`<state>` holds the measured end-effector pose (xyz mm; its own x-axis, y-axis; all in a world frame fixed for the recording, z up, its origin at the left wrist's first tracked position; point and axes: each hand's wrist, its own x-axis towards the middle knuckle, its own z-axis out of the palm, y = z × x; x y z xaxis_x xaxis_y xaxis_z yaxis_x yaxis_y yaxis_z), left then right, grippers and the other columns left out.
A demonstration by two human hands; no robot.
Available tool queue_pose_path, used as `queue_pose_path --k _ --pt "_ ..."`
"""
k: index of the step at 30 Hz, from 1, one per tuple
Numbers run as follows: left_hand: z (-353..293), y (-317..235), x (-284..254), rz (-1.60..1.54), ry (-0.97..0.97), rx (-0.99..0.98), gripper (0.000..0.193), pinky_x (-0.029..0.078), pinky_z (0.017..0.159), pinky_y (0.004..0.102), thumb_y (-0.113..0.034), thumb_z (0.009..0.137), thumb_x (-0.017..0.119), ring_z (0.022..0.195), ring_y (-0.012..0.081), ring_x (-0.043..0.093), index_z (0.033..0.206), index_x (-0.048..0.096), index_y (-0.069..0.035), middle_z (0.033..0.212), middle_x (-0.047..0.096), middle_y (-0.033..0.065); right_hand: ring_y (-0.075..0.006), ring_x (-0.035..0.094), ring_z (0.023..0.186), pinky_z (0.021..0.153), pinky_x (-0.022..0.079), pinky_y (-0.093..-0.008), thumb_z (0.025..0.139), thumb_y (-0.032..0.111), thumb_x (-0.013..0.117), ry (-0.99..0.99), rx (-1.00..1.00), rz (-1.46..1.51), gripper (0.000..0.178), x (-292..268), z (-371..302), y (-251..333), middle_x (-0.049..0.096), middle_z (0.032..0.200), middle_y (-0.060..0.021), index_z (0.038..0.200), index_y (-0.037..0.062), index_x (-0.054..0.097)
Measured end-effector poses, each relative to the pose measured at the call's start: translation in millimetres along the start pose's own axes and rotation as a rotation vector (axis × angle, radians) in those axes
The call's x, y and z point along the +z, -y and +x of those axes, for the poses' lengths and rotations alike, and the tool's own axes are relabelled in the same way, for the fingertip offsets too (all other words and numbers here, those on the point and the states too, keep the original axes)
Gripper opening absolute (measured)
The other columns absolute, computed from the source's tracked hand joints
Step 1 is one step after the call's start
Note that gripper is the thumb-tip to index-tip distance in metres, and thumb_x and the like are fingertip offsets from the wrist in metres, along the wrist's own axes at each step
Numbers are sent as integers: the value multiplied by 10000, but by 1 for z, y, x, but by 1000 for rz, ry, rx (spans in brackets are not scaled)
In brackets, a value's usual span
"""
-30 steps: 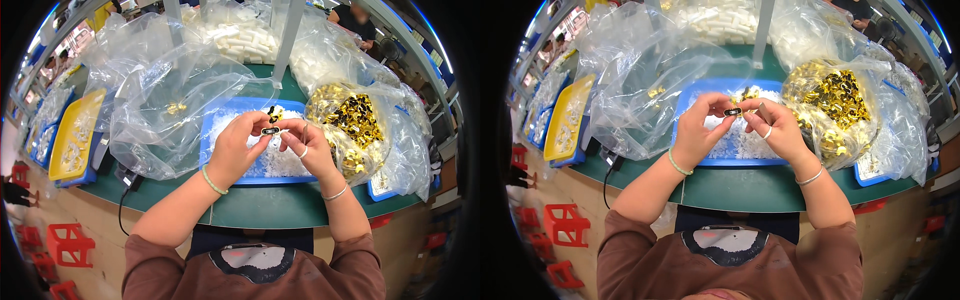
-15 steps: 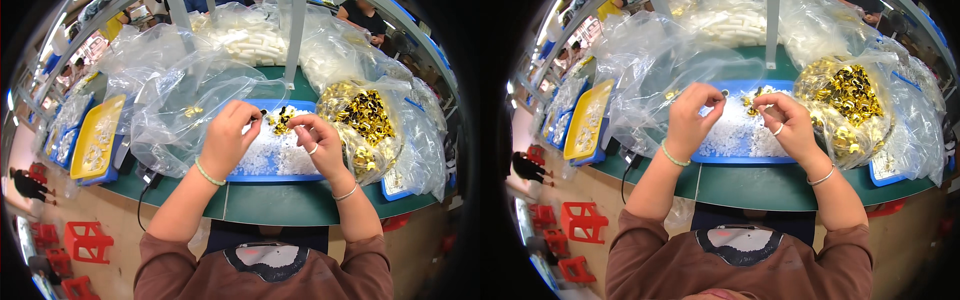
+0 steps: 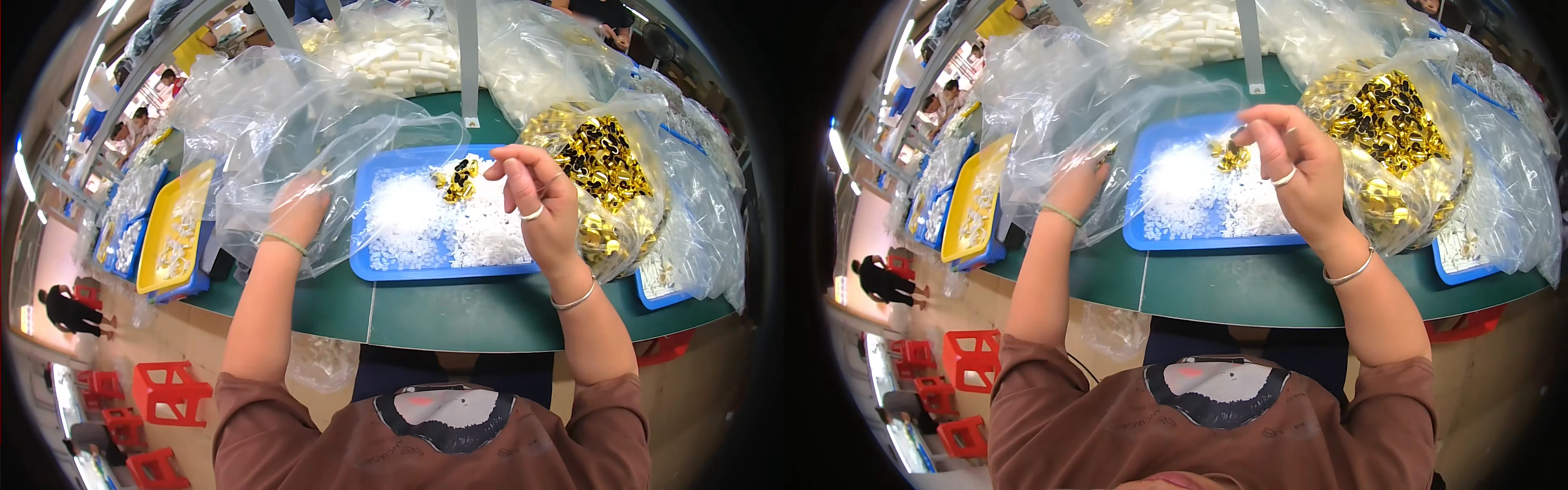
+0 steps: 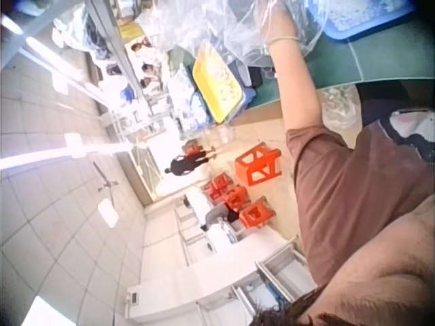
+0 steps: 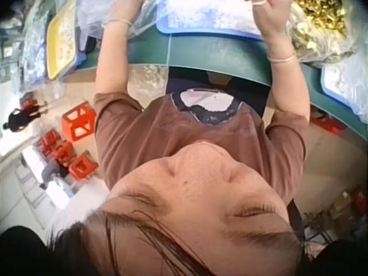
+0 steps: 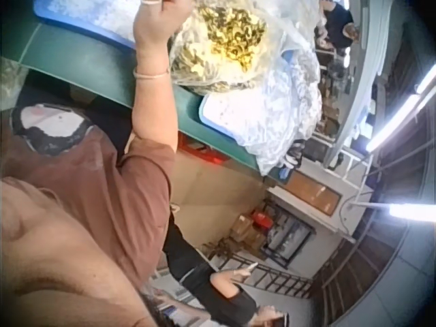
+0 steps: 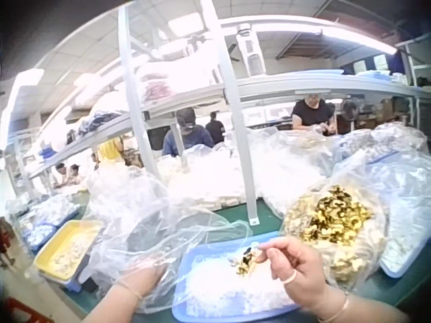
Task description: The person uses tweezers to pick up small white plastic pieces and insert them into small gold-colored metal rings. The person handles the components one at a time, manipulating them over a blue tray filled with white pieces. The assembled items are placed into a plastic bag containing similar gold-colored components.
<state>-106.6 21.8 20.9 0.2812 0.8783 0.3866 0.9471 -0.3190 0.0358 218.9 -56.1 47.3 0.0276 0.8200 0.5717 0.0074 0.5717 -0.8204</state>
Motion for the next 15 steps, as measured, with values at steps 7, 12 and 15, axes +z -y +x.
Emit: queue_pose_path --k 7,12,15 --pt "-8 -88 -34 -337 114 227 141 490 840 421 -128 871 632 954 340 620 945 681 -19 960 679 158 -105 593 718 620 455 -248 955 151 593 -4 -83 -208 166 -9 4 -8 669 840 -19 1064 38 647" --pt "14 -140 20 -477 57 308 146 488 781 434 -137 848 625 891 355 616 949 669 -41 892 636 158 -301 630 748 652 510 -371 706 69 769 526 -215 -748 235 -5 -1 -20 634 841 -104 913 60 659" --pt "26 -145 38 -438 46 289 128 485 762 436 -149 829 634 870 345 615 910 667 -55 872 634 147 -315 640 759 656 512 -396 697 132 798 647 -141 -970 230 -8 -5 -22 638 849 -100 884 73 678"
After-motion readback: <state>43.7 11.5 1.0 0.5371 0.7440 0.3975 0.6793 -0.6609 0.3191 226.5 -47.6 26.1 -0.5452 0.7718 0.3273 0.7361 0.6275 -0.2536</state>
